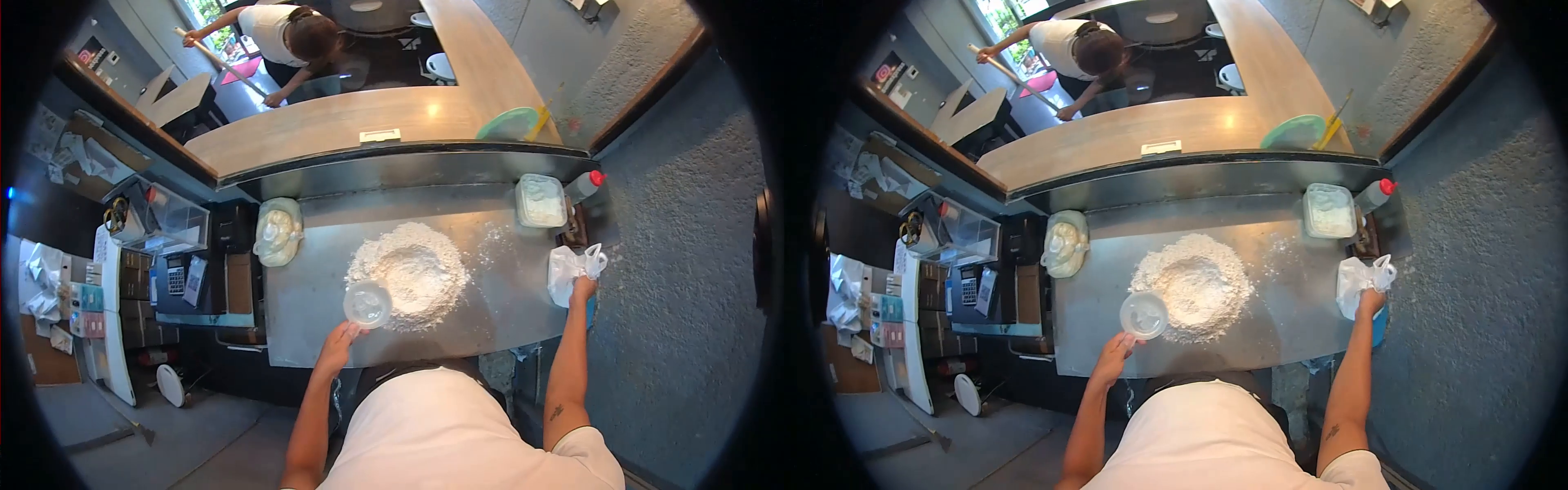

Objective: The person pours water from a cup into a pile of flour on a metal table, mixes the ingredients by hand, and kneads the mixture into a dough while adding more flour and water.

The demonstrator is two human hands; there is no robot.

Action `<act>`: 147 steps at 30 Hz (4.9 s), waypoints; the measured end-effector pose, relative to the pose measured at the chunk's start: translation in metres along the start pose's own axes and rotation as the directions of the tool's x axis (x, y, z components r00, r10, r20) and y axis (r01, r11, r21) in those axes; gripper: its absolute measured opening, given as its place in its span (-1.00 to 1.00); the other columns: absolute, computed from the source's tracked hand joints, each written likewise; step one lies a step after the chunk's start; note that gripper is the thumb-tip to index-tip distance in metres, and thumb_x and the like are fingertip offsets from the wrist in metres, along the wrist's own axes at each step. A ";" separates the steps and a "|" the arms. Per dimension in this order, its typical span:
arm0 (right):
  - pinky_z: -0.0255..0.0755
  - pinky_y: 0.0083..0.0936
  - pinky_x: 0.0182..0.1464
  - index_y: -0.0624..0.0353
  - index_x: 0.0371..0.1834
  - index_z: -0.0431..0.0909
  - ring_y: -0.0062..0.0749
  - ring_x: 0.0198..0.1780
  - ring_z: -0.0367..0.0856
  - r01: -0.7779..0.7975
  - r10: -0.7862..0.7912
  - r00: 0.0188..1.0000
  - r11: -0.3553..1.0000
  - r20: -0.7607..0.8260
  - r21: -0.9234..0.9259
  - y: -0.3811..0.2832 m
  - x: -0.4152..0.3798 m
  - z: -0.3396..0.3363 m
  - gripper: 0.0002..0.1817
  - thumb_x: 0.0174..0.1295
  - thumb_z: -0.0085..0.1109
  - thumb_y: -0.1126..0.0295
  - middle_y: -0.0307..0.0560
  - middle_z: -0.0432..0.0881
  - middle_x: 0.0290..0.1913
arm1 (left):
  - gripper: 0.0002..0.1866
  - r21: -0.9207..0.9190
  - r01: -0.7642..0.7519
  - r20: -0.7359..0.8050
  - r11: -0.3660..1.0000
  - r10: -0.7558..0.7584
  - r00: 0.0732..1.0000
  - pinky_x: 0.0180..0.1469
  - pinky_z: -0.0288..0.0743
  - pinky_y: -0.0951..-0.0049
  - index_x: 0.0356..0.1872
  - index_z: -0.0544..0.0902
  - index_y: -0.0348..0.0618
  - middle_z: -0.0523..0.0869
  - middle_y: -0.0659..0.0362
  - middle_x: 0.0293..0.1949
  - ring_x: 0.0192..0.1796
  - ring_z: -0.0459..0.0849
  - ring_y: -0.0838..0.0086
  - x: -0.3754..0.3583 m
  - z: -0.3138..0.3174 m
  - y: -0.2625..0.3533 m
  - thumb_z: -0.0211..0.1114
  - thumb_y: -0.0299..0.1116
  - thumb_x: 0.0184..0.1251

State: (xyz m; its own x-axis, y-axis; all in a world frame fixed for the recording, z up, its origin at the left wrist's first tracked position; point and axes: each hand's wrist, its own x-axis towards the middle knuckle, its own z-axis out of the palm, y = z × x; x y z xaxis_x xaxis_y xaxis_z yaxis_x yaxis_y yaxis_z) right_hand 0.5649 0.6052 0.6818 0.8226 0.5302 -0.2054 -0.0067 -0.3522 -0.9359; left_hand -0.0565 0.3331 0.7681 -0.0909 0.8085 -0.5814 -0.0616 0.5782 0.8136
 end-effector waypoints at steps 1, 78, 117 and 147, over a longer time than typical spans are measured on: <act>0.53 -0.12 0.10 0.57 0.19 0.49 0.06 0.06 0.66 0.273 -0.261 0.962 0.900 0.082 -0.340 0.002 -0.009 -0.004 -0.45 0.23 0.32 0.36 0.29 0.64 0.12 | -0.63 0.007 -0.019 -0.015 1.000 0.019 1.000 0.31 0.30 0.28 0.06 0.65 -0.15 0.71 0.23 0.02 0.18 0.52 0.45 0.002 0.003 0.003 0.01 -0.11 0.65; 0.45 -0.03 0.26 0.52 0.06 0.50 0.32 0.16 0.58 0.888 -0.243 0.232 0.448 0.942 -0.104 0.101 -0.373 0.250 -0.59 0.10 0.04 0.63 0.49 0.61 0.07 | -0.62 -0.038 -0.010 -0.057 0.999 0.008 0.998 0.34 0.26 0.39 -0.05 0.69 -0.23 0.71 0.18 -0.02 0.14 0.54 0.46 -0.028 0.021 0.008 -0.01 -0.16 0.68; 0.59 -0.13 -0.03 0.18 -0.16 0.72 0.13 -0.08 0.73 0.701 -0.116 0.386 0.682 0.915 -0.209 0.083 -0.332 0.228 -0.76 0.07 0.29 0.50 0.20 0.76 -0.19 | -0.65 -0.042 -0.058 -0.076 0.997 0.054 0.996 -0.06 0.31 0.49 -0.07 0.68 -0.17 0.67 0.27 -0.21 -0.22 0.38 0.60 -0.030 0.021 0.015 0.04 -0.12 0.63; 0.53 -0.27 -0.46 0.32 -0.14 0.59 -0.31 -0.39 0.64 -0.022 0.448 0.245 0.889 0.860 -0.457 0.145 -0.353 0.254 -0.74 0.37 0.24 0.29 -0.01 0.67 -0.29 | -0.61 0.718 0.054 -0.190 0.694 0.121 0.974 0.04 0.46 -0.07 -0.17 0.64 -0.17 0.74 -0.13 -0.20 -0.05 0.69 -0.13 0.047 0.045 0.026 0.00 -0.07 0.58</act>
State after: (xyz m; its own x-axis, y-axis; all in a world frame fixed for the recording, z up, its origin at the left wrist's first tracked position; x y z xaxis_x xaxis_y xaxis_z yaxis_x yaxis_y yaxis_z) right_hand 0.1290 0.5624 0.5464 -0.2906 0.6354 -0.7154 0.2357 -0.6771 -0.6971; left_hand -0.0174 0.3913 0.7614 -0.2846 0.8368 -0.4678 0.6658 0.5236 0.5316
